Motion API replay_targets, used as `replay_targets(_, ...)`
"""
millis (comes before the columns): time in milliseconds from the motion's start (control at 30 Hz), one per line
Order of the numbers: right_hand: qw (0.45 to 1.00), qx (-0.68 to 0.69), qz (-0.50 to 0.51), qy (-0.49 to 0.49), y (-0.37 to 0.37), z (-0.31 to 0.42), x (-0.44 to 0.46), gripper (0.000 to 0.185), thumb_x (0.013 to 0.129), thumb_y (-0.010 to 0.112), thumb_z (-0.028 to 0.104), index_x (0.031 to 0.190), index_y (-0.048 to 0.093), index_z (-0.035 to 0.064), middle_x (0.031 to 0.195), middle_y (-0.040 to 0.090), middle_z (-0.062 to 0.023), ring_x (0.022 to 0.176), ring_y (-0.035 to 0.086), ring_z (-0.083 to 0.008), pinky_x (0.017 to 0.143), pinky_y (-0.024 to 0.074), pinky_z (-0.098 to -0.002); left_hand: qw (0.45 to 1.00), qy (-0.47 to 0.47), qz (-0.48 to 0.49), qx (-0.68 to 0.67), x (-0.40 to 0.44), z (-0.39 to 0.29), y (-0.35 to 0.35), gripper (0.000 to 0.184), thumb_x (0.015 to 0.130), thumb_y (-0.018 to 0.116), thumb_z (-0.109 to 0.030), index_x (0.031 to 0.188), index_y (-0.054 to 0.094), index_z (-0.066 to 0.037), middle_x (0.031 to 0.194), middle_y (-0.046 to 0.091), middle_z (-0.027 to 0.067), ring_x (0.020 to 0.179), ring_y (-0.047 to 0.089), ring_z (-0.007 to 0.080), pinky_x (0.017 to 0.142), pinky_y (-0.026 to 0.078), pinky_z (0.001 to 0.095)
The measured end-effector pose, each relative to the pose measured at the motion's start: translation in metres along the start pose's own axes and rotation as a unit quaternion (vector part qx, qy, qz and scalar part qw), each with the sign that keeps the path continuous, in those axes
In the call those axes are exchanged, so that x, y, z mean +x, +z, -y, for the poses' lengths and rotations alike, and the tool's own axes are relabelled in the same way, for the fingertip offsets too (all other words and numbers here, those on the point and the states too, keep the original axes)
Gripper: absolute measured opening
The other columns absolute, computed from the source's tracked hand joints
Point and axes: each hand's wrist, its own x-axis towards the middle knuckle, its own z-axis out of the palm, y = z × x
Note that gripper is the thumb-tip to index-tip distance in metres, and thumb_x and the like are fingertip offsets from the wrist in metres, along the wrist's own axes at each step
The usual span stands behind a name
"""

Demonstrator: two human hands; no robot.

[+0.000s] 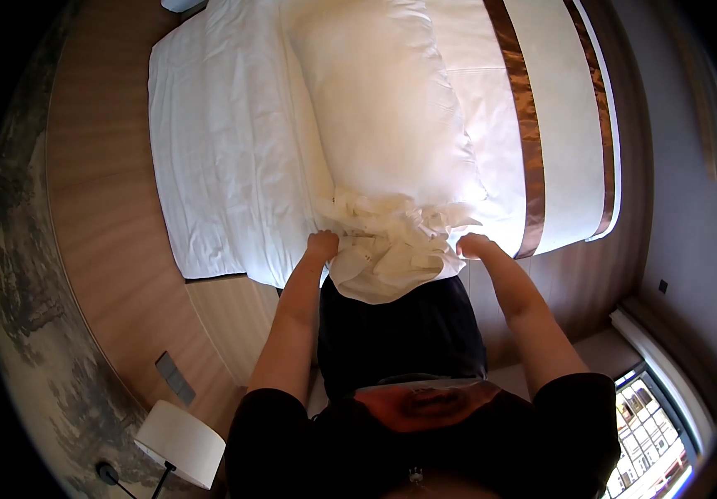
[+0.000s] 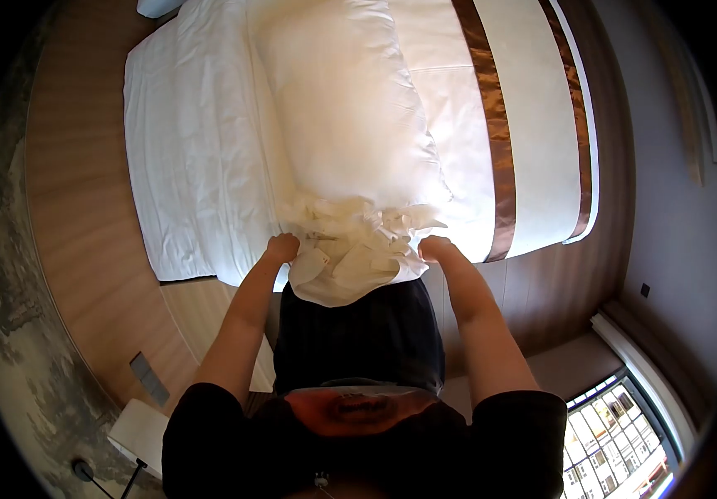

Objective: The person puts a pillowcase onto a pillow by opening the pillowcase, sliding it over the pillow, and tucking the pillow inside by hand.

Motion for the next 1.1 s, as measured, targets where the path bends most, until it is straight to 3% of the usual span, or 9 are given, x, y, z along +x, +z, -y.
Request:
replay_targets(133, 0.88, 0.215, -0.419, -0.051, -0.008, 0.021, 0.03, 0.031, 0.075, 0.048, 0.001, 0.103, 0.057, 0.0099, 0.095, 0.061, -0.0122, 0.094, 0.057, -0.0303, 0.083, 0.0451, -0.0379, 0.903, 0.053, -0.393, -0.162, 0.011, -0.03, -0.028, 0.023, 0.071, 0.057, -0.011, 0.092, 0.059, -0.002, 0.098, 0.059, 0.0123, 0.088, 0.056, 0.0294, 0.079, 0.045, 0.0409)
replay_targets(300, 0.834, 0.204, -0.49, -0.149, -0.041, 0.08, 0.031, 0.051, 0.076, 0.053, 0.009, 0.126, 0.043, 0.0132, 0.108, 0.06, -0.0128, 0.104, 0.053, -0.031, 0.09, 0.0408, -0.0425, 0.85, 0.189, -0.481, -0.099, 0.007, -0.063, -0.048, 0.029, 0.071, 0.062, -0.02, 0.097, 0.058, -0.006, 0.102, 0.059, 0.0095, 0.098, 0.052, 0.0264, 0.09, 0.036, 0.0412)
replay_targets(400, 0.969, 0.048, -0.214, -0.11, -0.052, 0.102, 0.022, 0.05, 0.077, 0.051, 0.015, 0.126, 0.045, 0.019, 0.115, 0.057, -0.0105, 0.108, 0.052, -0.0286, 0.092, 0.0388, -0.0407, 0.913, 0.244, -0.318, -0.079, 0.004, -0.057, -0.032, 0.032, 0.071, 0.065, -0.027, 0.097, 0.061, -0.009, 0.098, 0.061, 0.0085, 0.1, 0.052, 0.0249, 0.093, 0.032, 0.0414)
replay_targets(633, 0.987, -0.044, 0.136, -0.068, -0.01, 0.099, 0.044, 0.048, 0.079, 0.059, 0.032, 0.123, 0.049, 0.0181, 0.109, 0.059, -0.0109, 0.097, 0.057, -0.0269, 0.083, 0.0455, -0.0382, 0.986, 0.13, 0.006, 0.107, -0.034, -0.023, -0.009, 0.034, 0.076, 0.061, -0.038, 0.098, 0.066, -0.012, 0.1, 0.063, 0.0065, 0.109, 0.049, 0.0218, 0.103, 0.02, 0.0386)
replay_targets(800, 0.959, 0.193, 0.198, -0.06, -0.03, 0.112, 0.043, 0.049, 0.081, 0.059, 0.036, 0.124, 0.048, 0.0161, 0.106, 0.06, -0.0098, 0.094, 0.057, -0.0254, 0.081, 0.0466, -0.0375, 0.969, 0.116, -0.118, 0.182, -0.038, 0.014, 0.046, 0.038, 0.08, 0.056, -0.044, 0.094, 0.067, -0.01, 0.1, 0.063, 0.0101, 0.113, 0.046, 0.024, 0.104, 0.019, 0.0467)
replay_targets(867, 0.859, 0.504, 0.077, -0.044, -0.037, 0.123, 0.057, 0.05, 0.08, 0.061, 0.037, 0.123, 0.048, 0.0165, 0.103, 0.058, -0.0078, 0.092, 0.056, -0.0222, 0.078, 0.0471, -0.0358, 0.974, 0.133, -0.093, 0.158, -0.052, 0.023, 0.042, 0.039, 0.084, 0.052, -0.043, 0.093, 0.067, -0.008, 0.1, 0.063, 0.0121, 0.114, 0.047, 0.0251, 0.102, 0.024, 0.0494)
replay_targets(933, 0.6, 0.793, -0.074, -0.067, -0.037, 0.131, 0.089, 0.051, 0.078, 0.064, 0.039, 0.121, 0.048, 0.018, 0.099, 0.054, -0.0041, 0.088, 0.053, -0.0163, 0.073, 0.0475, -0.0326, 0.991, 0.12, 0.003, 0.063, -0.063, 0.025, 0.031, 0.042, 0.088, 0.048, -0.042, 0.092, 0.066, -0.005, 0.099, 0.062, 0.0144, 0.111, 0.05, 0.0266, 0.098, 0.032, 0.0506)
replay_targets(1033, 0.44, 0.89, -0.1, 0.068, -0.033, 0.148, 0.14, 0.065, 0.075, 0.069, 0.038, 0.128, 0.04, 0.0124, 0.113, 0.052, -0.0138, 0.097, 0.054, -0.028, 0.085, 0.0448, -0.0393, 0.965, 0.079, 0.222, -0.112, -0.045, 0.037, 0.047, 0.043, 0.09, 0.044, -0.041, 0.106, 0.061, -0.005, 0.107, 0.059, 0.0149, 0.096, 0.058, 0.0296, 0.088, 0.044, 0.0466)
replay_targets(1100, 0.431, 0.888, -0.124, 0.101, -0.036, 0.161, 0.152, 0.065, 0.073, 0.072, 0.035, 0.126, 0.041, 0.0129, 0.114, 0.05, -0.014, 0.099, 0.053, -0.0286, 0.088, 0.0427, -0.04, 0.947, 0.023, 0.217, -0.235, -0.059, 0.037, 0.036, 0.044, 0.09, 0.044, -0.042, 0.109, 0.058, -0.005, 0.106, 0.059, 0.0167, 0.088, 0.06, 0.0312, 0.081, 0.047, 0.0437)
